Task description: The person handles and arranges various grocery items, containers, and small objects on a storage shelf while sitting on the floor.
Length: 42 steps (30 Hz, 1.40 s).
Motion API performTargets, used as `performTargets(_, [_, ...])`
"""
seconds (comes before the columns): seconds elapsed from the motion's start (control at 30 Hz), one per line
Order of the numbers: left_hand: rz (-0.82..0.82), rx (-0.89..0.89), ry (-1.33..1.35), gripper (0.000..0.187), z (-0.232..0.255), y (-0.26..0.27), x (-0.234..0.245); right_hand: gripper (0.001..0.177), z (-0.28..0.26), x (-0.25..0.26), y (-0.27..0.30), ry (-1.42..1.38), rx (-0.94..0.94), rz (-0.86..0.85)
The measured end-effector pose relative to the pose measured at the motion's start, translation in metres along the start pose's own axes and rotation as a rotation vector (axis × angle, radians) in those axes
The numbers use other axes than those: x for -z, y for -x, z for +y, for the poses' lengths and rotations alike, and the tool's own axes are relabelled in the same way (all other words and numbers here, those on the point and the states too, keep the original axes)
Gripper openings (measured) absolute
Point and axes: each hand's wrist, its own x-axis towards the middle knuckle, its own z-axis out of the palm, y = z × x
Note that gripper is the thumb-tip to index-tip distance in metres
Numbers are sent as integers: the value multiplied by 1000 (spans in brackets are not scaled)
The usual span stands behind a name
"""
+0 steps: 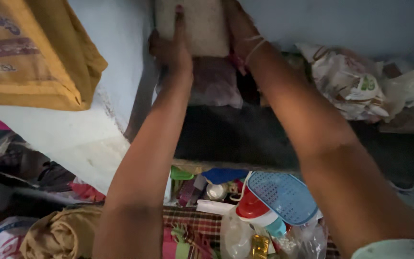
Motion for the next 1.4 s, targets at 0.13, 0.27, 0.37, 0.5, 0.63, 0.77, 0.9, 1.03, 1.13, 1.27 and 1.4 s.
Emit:
performTargets(0.13, [-155,209,301,126,54,28,32,84,-11,-2,47,-139,221,-227])
performTargets(0.27, [-163,219,268,117,88,76,64,86,3,6,98,-110,421,-271])
performTargets(0.37, [-219,166,255,100,104,126,107,92,25,17,177,-98,503,-254])
performTargets(0.5, [-359,190,483,81,112,228,182,117,82,31,300,-37,488,-233])
performTargets(0.63, [-502,232,356,83,118,333,233,116,156,49,427,-27,378,-117])
performTargets(0.77, [-509,421,328,81,108,414,247,123,196,70,516,230,445,129])
performTargets(0.9, [-511,709,422,80,80,464,234,118,194,108,550,133,202,40])
performTargets(1.03, [-557,811,395,79,40,490,212,116,198,136,540,106,143,33])
performTargets(1.13, [-541,960,71,91,1,496,186,112,235,141,514,177,146,77])
performTargets(1.27, [-632,658,-756,119,-29,511,157,128,284,154,489,955,340,457])
performTargets(1.4, [-799,183,-983,98,-39,515,148,116,306,164,487,761,421,570])
